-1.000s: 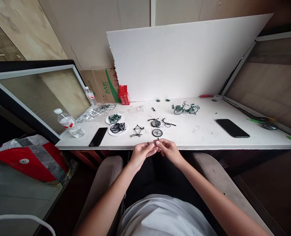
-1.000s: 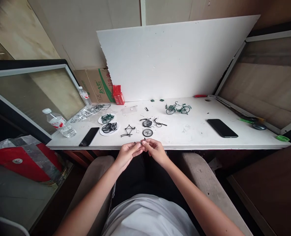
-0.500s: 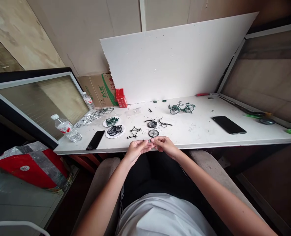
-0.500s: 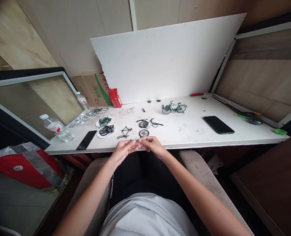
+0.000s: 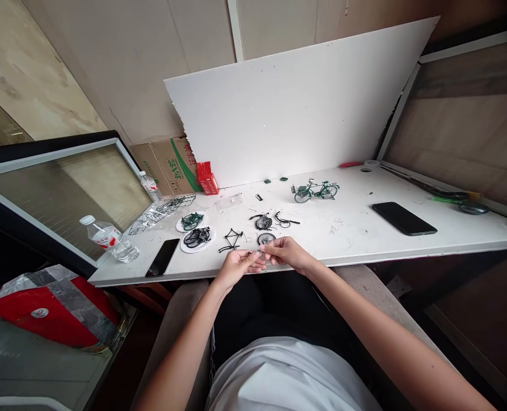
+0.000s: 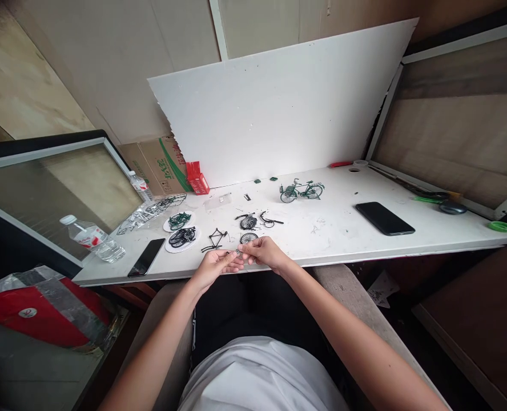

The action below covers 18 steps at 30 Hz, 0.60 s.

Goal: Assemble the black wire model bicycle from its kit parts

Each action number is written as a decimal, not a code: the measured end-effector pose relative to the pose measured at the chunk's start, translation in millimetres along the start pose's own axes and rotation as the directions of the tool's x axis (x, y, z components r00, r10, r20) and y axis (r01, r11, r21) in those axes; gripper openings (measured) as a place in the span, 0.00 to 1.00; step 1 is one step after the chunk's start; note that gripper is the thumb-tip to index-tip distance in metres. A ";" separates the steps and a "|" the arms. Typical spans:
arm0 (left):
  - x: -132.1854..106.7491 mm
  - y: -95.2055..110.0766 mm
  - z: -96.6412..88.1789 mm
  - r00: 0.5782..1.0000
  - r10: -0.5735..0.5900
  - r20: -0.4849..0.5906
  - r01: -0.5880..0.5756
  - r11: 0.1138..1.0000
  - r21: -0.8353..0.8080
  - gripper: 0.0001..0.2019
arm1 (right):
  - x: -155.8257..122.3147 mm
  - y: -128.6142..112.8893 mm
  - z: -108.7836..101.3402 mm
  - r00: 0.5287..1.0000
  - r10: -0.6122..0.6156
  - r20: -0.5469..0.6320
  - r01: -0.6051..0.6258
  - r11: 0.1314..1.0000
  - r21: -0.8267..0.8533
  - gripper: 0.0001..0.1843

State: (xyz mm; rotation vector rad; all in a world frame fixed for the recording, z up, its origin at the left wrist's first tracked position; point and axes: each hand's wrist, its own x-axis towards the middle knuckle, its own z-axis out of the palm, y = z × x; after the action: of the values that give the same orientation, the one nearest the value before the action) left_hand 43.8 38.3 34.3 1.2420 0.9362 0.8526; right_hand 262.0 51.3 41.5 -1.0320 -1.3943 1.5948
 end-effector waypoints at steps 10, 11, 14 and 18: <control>15.5 -6.2 -1.5 0.998 0.057 0.021 -0.057 0.998 0.008 0.27 | 12.9 0.8 -9.3 0.999 0.026 0.035 -0.029 0.997 0.074 0.29; 16.9 -7.7 -2.2 0.998 0.067 0.019 -0.068 0.998 0.011 0.27 | 13.1 1.1 -9.3 0.999 0.023 0.036 -0.026 0.997 0.075 0.29; 19.9 -11.5 -2.9 0.996 0.093 -0.002 -0.093 0.995 0.021 0.27 | 14.1 4.9 -8.0 0.999 0.019 0.029 -0.021 0.997 0.073 0.29; 20.2 -12.2 -1.3 0.994 0.097 -0.058 -0.097 0.995 0.008 0.27 | 17.6 9.8 -6.1 1.000 -0.007 -0.017 0.007 1.000 0.011 0.31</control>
State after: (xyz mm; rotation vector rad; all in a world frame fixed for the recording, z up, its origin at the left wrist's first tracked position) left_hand 50.8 55.6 19.8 1.2814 0.9311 0.9681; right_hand 260.6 68.7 29.8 -1.0309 -1.3749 1.5829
